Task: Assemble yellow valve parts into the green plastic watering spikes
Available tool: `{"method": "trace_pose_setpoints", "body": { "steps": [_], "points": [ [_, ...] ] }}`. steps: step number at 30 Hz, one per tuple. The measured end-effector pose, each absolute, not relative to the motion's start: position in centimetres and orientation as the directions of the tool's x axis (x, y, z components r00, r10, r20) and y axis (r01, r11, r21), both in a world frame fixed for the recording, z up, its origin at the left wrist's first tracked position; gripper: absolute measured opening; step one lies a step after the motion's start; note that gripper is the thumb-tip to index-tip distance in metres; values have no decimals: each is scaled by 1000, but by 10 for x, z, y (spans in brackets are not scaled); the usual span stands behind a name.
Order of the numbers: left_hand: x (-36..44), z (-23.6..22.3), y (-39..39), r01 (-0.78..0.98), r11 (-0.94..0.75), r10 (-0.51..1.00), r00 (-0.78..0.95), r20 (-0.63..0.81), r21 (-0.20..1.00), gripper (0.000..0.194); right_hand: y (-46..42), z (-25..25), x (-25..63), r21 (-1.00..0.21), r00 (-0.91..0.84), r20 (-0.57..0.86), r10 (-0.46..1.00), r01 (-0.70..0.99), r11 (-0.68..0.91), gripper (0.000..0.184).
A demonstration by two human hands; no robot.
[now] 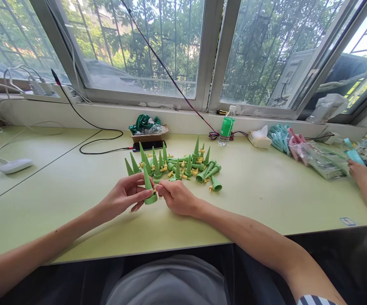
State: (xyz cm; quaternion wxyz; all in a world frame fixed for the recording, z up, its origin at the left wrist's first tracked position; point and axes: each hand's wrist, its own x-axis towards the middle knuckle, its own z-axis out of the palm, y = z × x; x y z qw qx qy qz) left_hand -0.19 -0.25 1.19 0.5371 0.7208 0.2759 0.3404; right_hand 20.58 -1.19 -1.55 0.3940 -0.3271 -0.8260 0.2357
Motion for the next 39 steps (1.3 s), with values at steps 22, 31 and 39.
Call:
{"method": "trace_pose_setpoints", "body": {
  "steps": [22, 31, 39],
  "points": [
    [2, -5, -8, 283, -770, 622, 529, 577, 571, 11, -12, -13, 204, -704, -417, 444, 793, 386, 596, 50],
    [5, 13, -5, -5, -289, 820, 515, 250, 957, 29, -14, -9, 207, -640, -451, 463, 763, 425, 640, 35],
    [2, 6, -3, 31, -343, 802, 530, 276, 939, 28, -9, -15, 209, -604, -473, 474, 743, 440, 665, 41]
  ]
}}
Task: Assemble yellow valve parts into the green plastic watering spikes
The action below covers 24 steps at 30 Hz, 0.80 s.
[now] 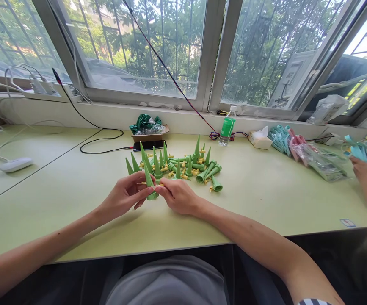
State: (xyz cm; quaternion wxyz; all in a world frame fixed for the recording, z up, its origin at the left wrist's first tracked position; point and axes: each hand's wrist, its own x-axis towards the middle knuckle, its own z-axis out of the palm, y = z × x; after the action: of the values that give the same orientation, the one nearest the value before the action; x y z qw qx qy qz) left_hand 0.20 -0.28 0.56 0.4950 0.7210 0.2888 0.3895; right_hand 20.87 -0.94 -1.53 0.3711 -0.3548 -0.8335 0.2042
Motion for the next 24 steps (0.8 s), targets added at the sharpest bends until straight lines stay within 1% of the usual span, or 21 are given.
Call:
{"method": "trace_pose_setpoints", "body": {
  "steps": [4, 8, 11, 13, 14, 18, 20, 22, 24],
  "points": [
    [3, 0, -6, 160, -502, 798, 465, 384, 850, 24, -9, -15, 209, -610, -467, 470, 749, 441, 658, 48],
    [3, -2, -9, 293, -701, 697, 476, 537, 650, 17, -11, -11, 207, -647, -452, 426, 784, 454, 613, 58],
    [2, -4, -8, 304, -804, 589, 523, 616, 511, 12, -13, -9, 206, -671, -437, 393, 809, 466, 577, 64],
    [0, -6, -7, 284, -846, 529, 556, 641, 452, 9, -13, -8, 205, -671, -430, 392, 813, 471, 573, 65],
    [-1, -7, -7, 271, -862, 503, 570, 650, 429, 10, -13, -8, 204, -670, -426, 395, 814, 472, 572, 65],
    [-2, -11, -5, 211, -903, 420, 611, 671, 374, 23, -12, -10, 203, -684, -413, 393, 822, 466, 561, 64],
    [-1, -11, -5, 205, -907, 413, 610, 676, 368, 23, -11, -12, 203, -699, -409, 386, 827, 455, 552, 64],
    [1, -9, -7, 233, -888, 453, 590, 668, 396, 17, -10, -13, 204, -709, -411, 387, 826, 440, 551, 64],
    [3, -7, -8, 282, -835, 543, 556, 629, 472, 8, -9, -14, 204, -704, -414, 406, 815, 427, 567, 60]
  ]
}}
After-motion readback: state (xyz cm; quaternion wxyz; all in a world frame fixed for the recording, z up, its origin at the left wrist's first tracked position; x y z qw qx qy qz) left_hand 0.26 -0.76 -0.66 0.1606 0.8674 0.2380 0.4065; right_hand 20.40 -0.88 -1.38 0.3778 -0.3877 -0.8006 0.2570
